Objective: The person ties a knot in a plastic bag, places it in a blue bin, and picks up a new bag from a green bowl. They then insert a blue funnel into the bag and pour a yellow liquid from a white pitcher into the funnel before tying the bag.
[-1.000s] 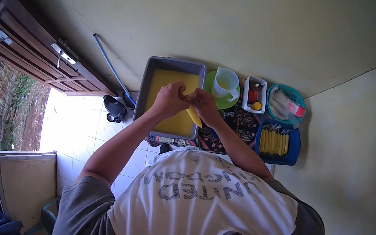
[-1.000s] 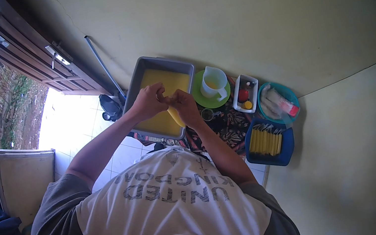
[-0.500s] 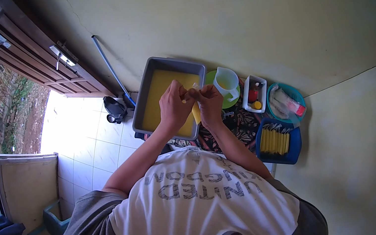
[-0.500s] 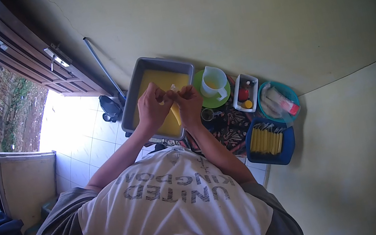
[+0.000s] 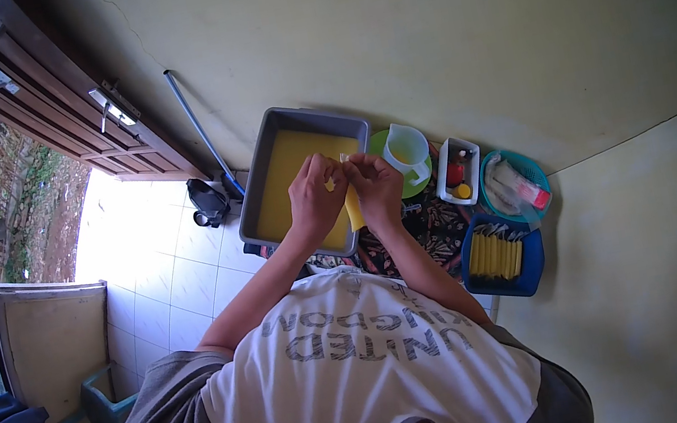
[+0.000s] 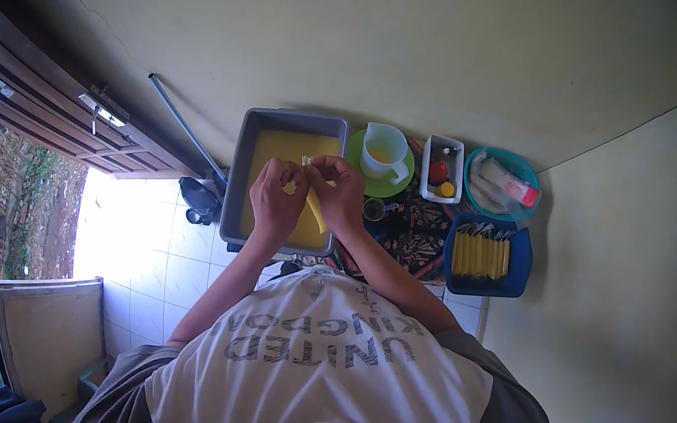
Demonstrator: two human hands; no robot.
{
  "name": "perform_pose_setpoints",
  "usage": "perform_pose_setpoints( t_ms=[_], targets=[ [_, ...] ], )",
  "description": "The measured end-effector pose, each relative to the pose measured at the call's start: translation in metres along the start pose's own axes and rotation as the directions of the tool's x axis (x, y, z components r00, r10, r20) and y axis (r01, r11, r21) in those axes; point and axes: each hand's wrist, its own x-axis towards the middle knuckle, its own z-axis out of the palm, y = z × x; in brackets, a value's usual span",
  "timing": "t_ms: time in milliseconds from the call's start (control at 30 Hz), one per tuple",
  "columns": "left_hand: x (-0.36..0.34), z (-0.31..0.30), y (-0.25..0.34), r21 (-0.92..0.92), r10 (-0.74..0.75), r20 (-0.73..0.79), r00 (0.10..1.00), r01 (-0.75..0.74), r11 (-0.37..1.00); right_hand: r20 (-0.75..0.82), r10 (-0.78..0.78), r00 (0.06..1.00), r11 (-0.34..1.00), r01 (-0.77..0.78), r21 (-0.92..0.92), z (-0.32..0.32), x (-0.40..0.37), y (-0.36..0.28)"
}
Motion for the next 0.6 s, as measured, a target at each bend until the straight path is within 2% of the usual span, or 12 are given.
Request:
perform_pose_setpoints(
  t_ms=[67, 200, 267, 367, 533, 600],
  targets=[
    [-0.001, 0.001, -0.003, -0.008, 0.01, -0.003, 1.0, -0.01, 1.0, 0.092, 0.084, 0.992, 0.996, -0.082, -0.026, -0.004, 0.001, -0.01],
    [-0.002, 0.003, -0.005, -0.048, 0.017, -0.018, 1.0, -0.018, 0.999, 0.136, 0.066, 0.989, 0.987, -0.045, -0.155, -0.01, 0.003, -0.007],
    [-0.002, 0.003, -0.006, -0.066, 0.001, -0.027, 1.0, -0.003, 0.998, 0.197, -0.081, 0.977, 0.94, 0.141, -0.311, -0.011, 0.003, -0.014],
    [-0.002, 0.001, -0.005, -0.091, -0.027, -0.039, 0.999, 0.024, 0.996, 0.259, -0.082, 0.962, 0.955, 0.151, -0.257, -0.013, 0.002, -0.017],
    [-0.003, -0.003, -0.003, -0.095, -0.023, -0.013, 1.0, 0.022, 0.995, 0.3, -0.093, 0.949, 0.944, 0.18, -0.277, -0.018, 0.005, -0.017],
    [-0.005, -0.003, -0.004, -0.035, -0.017, 0.019, 1.0, 0.018, 0.999, 0.317, -0.098, 0.943, 0.934, 0.197, -0.298, -0.02, 0.007, -0.017]
  ],
)
